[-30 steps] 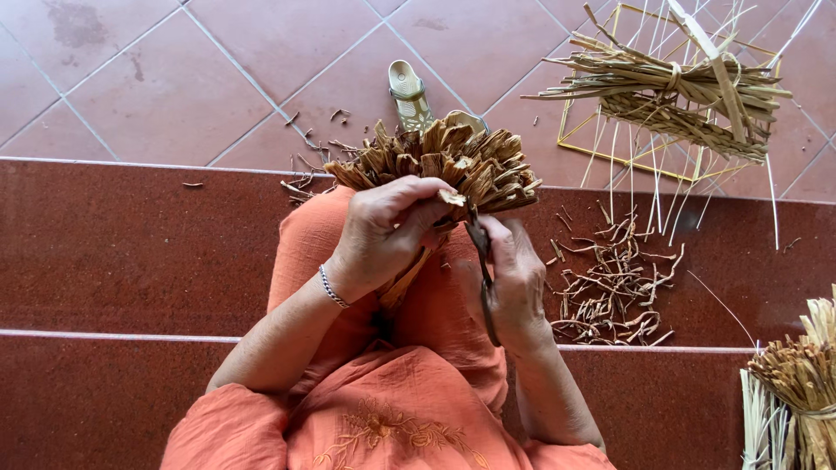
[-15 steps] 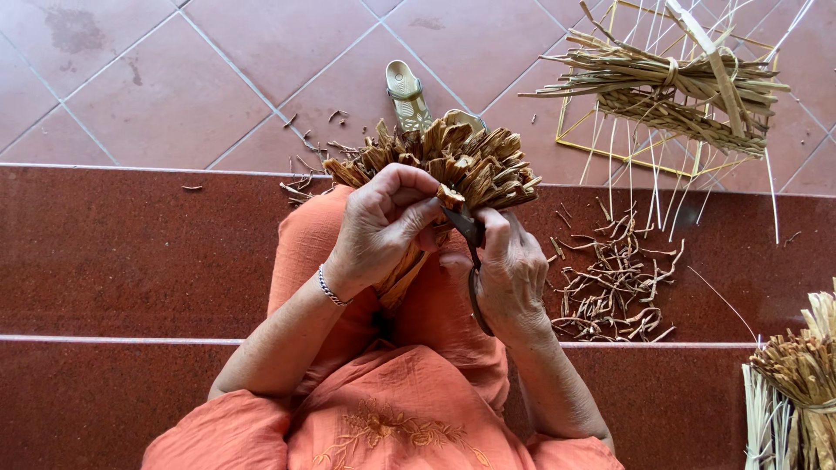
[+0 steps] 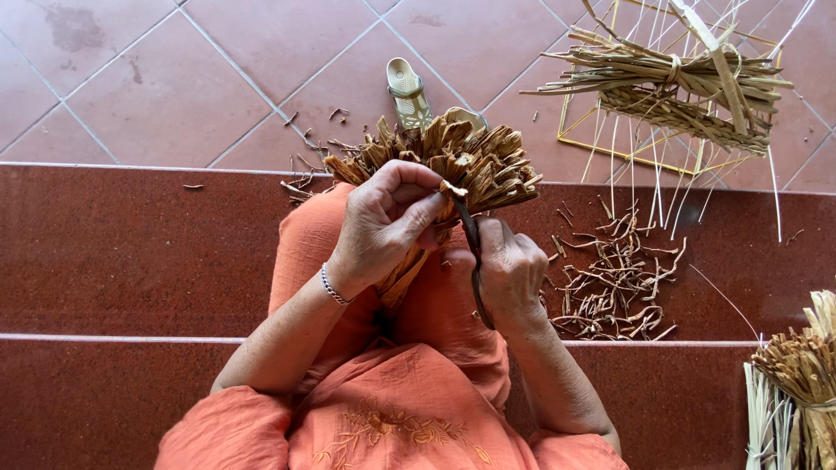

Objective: The person sits on the floor and uses shears to trim the ends of a bundle of dried plant material. They repeatedly cut small sections of the bundle, rotating it to align the ends and remove excess material.

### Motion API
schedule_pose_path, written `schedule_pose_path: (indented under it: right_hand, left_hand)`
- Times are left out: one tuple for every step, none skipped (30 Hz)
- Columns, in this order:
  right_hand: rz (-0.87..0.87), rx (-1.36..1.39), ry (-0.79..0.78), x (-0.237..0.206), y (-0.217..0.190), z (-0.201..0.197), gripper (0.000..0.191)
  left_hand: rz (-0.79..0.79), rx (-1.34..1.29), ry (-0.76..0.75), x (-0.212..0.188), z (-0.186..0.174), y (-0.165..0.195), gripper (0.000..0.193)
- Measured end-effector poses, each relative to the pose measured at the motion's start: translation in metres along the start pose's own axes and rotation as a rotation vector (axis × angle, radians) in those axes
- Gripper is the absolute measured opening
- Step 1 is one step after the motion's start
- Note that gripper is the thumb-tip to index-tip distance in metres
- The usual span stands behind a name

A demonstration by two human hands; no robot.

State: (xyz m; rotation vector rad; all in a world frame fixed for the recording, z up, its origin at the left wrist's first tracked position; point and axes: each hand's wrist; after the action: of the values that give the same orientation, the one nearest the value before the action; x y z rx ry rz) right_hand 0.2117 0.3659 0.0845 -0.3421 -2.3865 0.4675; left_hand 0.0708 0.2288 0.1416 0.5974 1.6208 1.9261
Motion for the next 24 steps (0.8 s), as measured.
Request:
schedule_pose_path:
  right_hand:
    - [-0.044, -0.017, 0.051, 0.002, -0.001, -0.001, 0.065]
    - [-0.088, -0.033, 0.1, 0.005, -0.002, -0.001, 0.067]
    - [-0.107, -0.014, 0.127, 0.007, -0.005, -0.003, 0.065]
    - [-0.122, 0.005, 0.151, 0.008, -0.007, -0.006, 0.063]
    - [-0.138, 0.023, 0.176, 0.008, -0.009, -0.008, 0.061]
    - [-0.113, 0.019, 0.151, 0.009, -0.01, -0.009, 0.061]
    - [-0.089, 0.015, 0.127, 0.009, -0.012, -0.008, 0.061]
    - [-0.065, 0.012, 0.103, 0.009, -0.012, -0.008, 0.06]
    - [-0.053, 0.036, 0.098, 0.008, -0.012, -0.007, 0.058]
    - [-0.041, 0.061, 0.091, 0.007, -0.01, -0.005, 0.056]
    - [-0.027, 0.086, 0.085, 0.006, -0.009, -0.004, 0.054]
    - [0.004, 0.126, 0.064, 0.004, -0.006, -0.004, 0.057]
    - [0.034, 0.166, 0.044, 0.002, -0.004, -0.004, 0.06]
    - [0.063, 0.205, 0.025, 0.0, -0.001, -0.005, 0.063]
    - [0.14, 0.293, -0.05, 0.0, 0.003, -0.007, 0.066]
    - [0.216, 0.381, -0.125, 0.001, 0.008, -0.01, 0.068]
    - [0.293, 0.47, -0.204, 0.002, 0.01, -0.012, 0.071]
    - [0.341, 0.549, -0.25, 0.003, 0.011, -0.015, 0.072]
    - [0.387, 0.627, -0.293, 0.005, 0.014, -0.019, 0.074]
    - [0.429, 0.705, -0.335, 0.008, 0.015, -0.022, 0.075]
    - [0.471, 0.713, -0.336, 0.01, 0.015, -0.024, 0.075]
    - [0.513, 0.723, -0.339, 0.012, 0.014, -0.025, 0.076]
    - [0.555, 0.734, -0.341, 0.014, 0.013, -0.026, 0.076]
    - [0.564, 0.732, -0.339, 0.014, 0.011, -0.025, 0.076]
  left_hand:
    - [-0.018, -0.029, -0.01, 0.0, 0.0, 0.0, 0.016]
    - [-0.036, -0.058, -0.018, 0.0, 0.001, 0.0, 0.017]
    - [-0.057, -0.087, -0.027, -0.001, 0.001, 0.0, 0.017]
    - [-0.028, -0.082, -0.042, -0.002, 0.001, -0.001, 0.017]
    - [0.001, -0.079, -0.059, -0.003, 0.001, -0.002, 0.016]
    - [0.034, -0.074, -0.077, -0.003, 0.001, -0.003, 0.015]
    - [0.017, -0.071, -0.072, -0.003, 0.0, -0.003, 0.014]
    - [-0.001, -0.068, -0.065, -0.003, 0.0, -0.004, 0.014]
    - [-0.02, -0.064, -0.056, -0.003, 0.0, -0.004, 0.014]
    - [-0.03, -0.064, -0.041, -0.003, 0.001, -0.004, 0.014]
    - [-0.042, -0.063, -0.026, -0.003, 0.002, -0.003, 0.014]
    - [-0.054, -0.064, -0.011, -0.003, 0.003, -0.002, 0.014]
    - [0.042, -0.027, -0.006, -0.004, 0.003, 0.0, 0.017]
    - [0.139, 0.01, -0.003, -0.006, 0.004, 0.003, 0.02]
    - [0.237, 0.047, -0.001, -0.008, 0.005, 0.006, 0.023]
    - [0.307, 0.172, 0.009, -0.009, 0.005, 0.01, 0.03]
    - [0.372, 0.297, 0.018, -0.012, 0.004, 0.014, 0.037]
    - [0.436, 0.421, 0.028, -0.014, 0.005, 0.018, 0.045]
    - [0.495, 0.513, 0.033, -0.016, 0.006, 0.02, 0.041]
    - [0.557, 0.606, 0.04, -0.017, 0.007, 0.022, 0.037]
    - [0.618, 0.699, 0.049, -0.017, 0.008, 0.024, 0.033]
    - [0.654, 0.787, 0.06, -0.018, 0.009, 0.025, 0.031]
    - [0.689, 0.876, 0.071, -0.017, 0.008, 0.025, 0.029]
    - [0.724, 0.967, 0.081, -0.017, 0.008, 0.024, 0.028]
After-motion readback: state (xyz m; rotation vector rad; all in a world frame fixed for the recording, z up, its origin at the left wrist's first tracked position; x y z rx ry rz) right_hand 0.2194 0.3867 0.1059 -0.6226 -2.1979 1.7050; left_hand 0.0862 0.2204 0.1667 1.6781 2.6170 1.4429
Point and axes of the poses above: each hand's wrist, its own x-axis towards the middle knuckle, its own z-axis out of the palm, y = z × x, and after that the axes turned 7 degrees about y, right-handed
